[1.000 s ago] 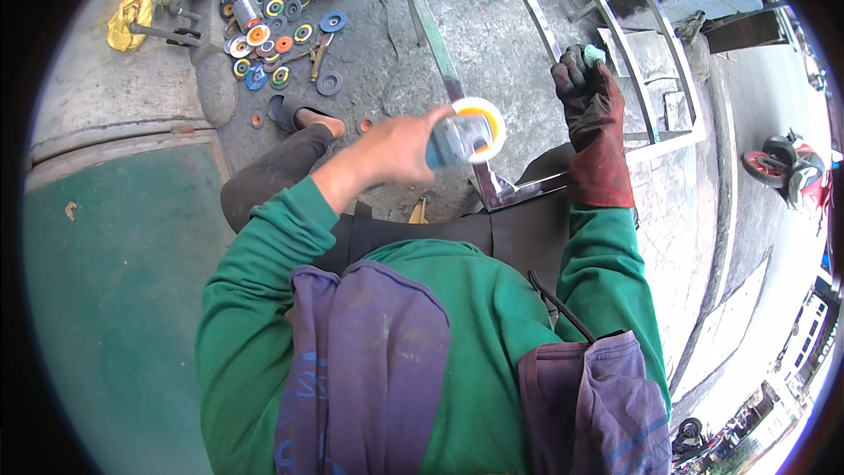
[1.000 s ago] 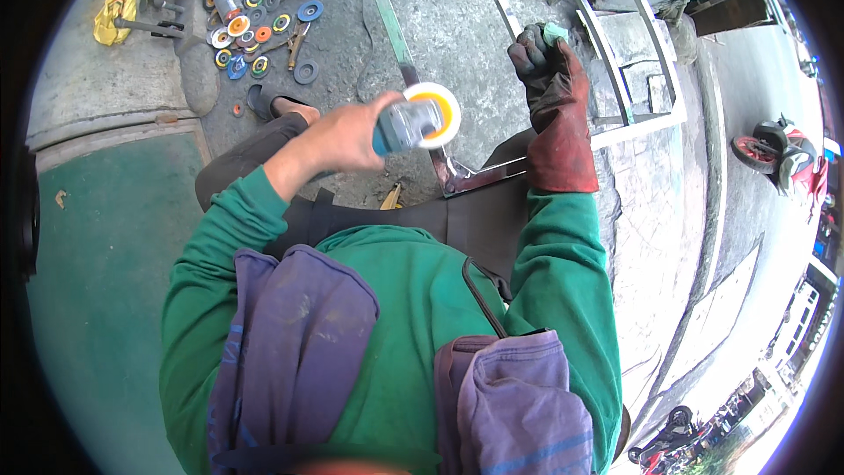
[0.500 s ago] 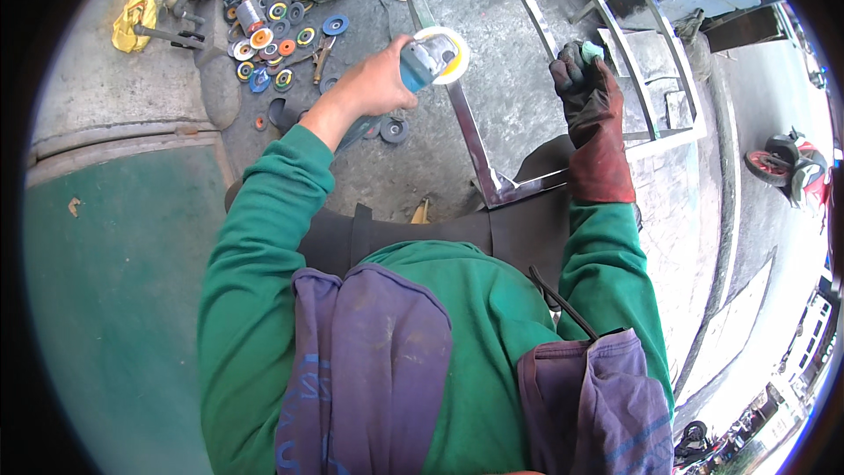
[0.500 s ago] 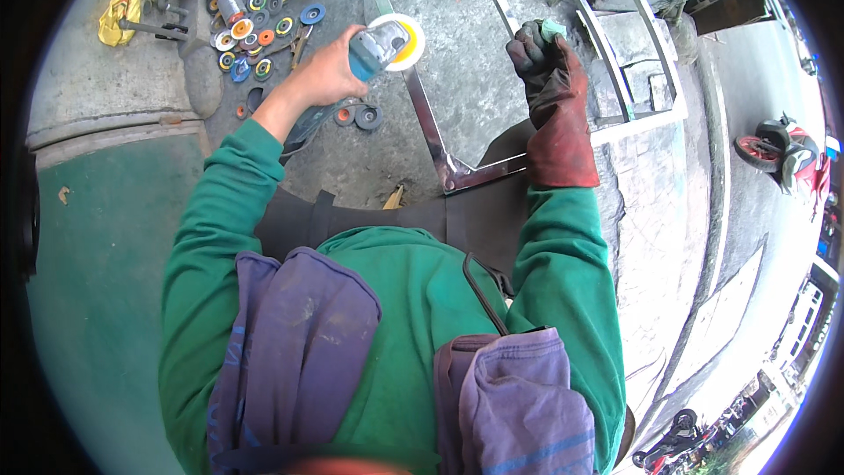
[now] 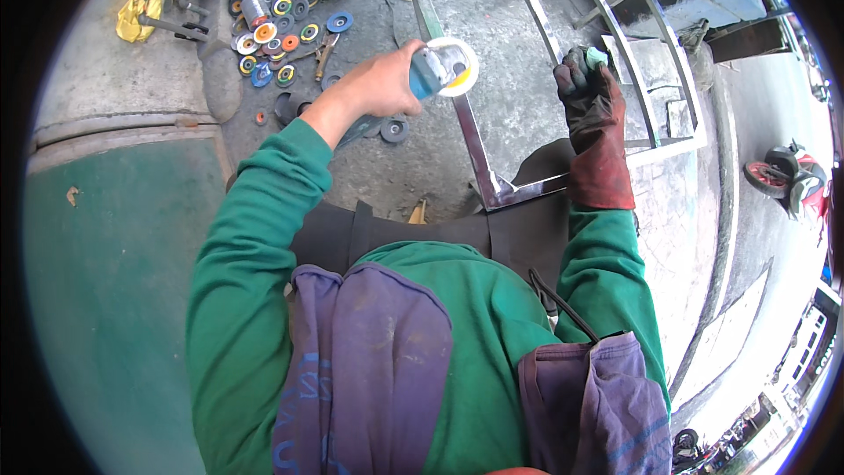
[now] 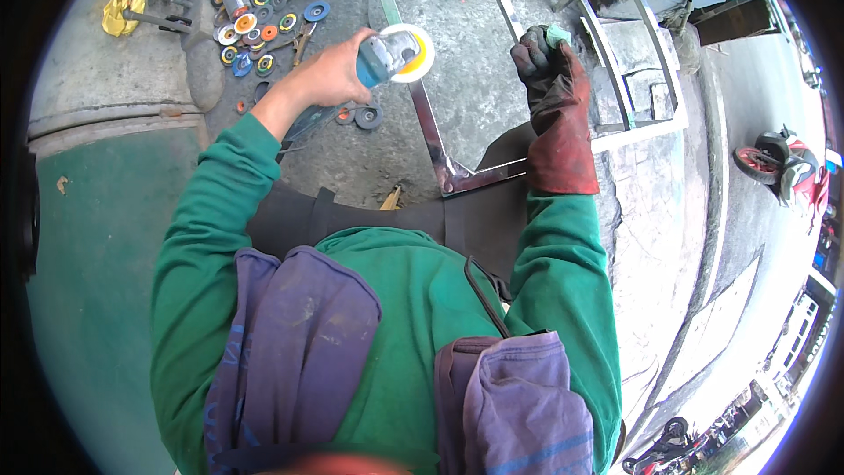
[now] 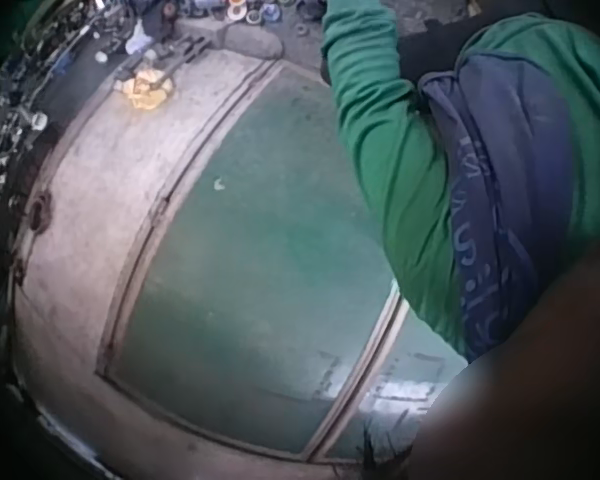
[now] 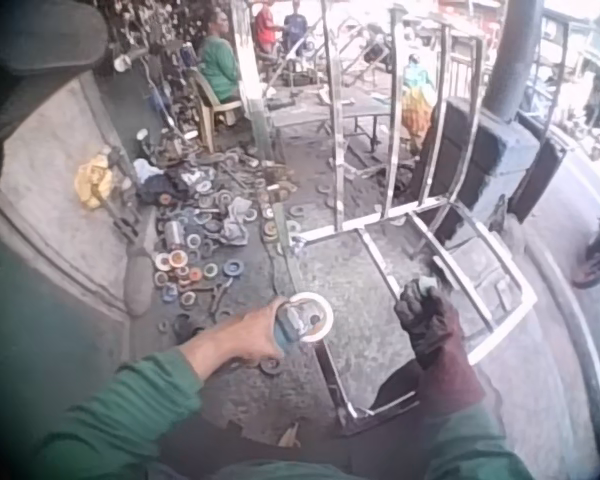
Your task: The person uses an angle grinder with a polishing pad to smooth and polish a metal frame. They swap the grinding disc for a polishing pad and continue polishing different sections of the frame while seated.
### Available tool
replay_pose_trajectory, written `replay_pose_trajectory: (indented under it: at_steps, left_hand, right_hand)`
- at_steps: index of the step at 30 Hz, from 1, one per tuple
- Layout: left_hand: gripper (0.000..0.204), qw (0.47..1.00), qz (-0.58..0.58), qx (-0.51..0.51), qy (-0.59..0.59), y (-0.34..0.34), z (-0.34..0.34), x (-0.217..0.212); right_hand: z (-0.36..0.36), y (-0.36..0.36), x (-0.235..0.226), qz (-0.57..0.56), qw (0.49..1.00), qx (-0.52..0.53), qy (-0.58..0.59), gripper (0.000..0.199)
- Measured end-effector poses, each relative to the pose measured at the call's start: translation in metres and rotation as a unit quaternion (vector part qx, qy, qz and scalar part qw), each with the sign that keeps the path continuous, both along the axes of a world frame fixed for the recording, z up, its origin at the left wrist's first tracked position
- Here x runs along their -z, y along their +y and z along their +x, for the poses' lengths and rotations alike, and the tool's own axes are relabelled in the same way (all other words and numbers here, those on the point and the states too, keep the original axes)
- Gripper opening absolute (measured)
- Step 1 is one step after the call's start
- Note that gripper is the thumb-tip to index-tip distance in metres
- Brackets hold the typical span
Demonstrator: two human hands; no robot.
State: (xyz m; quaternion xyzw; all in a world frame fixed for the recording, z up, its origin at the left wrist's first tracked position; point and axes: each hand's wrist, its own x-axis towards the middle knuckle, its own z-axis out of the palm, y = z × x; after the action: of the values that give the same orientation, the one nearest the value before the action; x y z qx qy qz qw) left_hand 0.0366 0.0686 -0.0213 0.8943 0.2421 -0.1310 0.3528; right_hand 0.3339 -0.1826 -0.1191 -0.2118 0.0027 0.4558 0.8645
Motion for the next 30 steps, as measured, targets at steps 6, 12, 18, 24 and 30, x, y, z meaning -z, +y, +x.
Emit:
replay_pose_trajectory:
  at_steps: [6,12,18,24,30]
  left_hand:
    - [0.101,0.999,0.034,-0.007,0.003,-0.003,0.004,-0.003]
    - [0.101,0.998,0.034,-0.055,-0.025,-0.003,0.0,0.005]
    - [0.099,1.0,0.012,-0.009,0.013,-0.012,-0.014,0.006]
    - [0.1,0.997,0.058,-0.054,0.009,-0.015,-0.01,-0.004]
    - [0.101,0.995,0.057,-0.078,-0.036,-0.015,-0.023,0.003]
  right_hand:
    - [0.004,-0.001,0.006,0.003,1.0,-0.013,0.007,0.04]
    - [0.005,-0.001,0.01,0.052,0.998,-0.029,-0.008,0.04]
    - [0.012,-0.003,0.025,0.113,0.992,-0.058,-0.005,0.04]
    - [0.011,-0.001,0.019,0.178,0.974,-0.124,-0.067,0.042]
    - [-0.04,0.012,-0.024,-0.238,0.965,-0.048,-0.102,0.046]
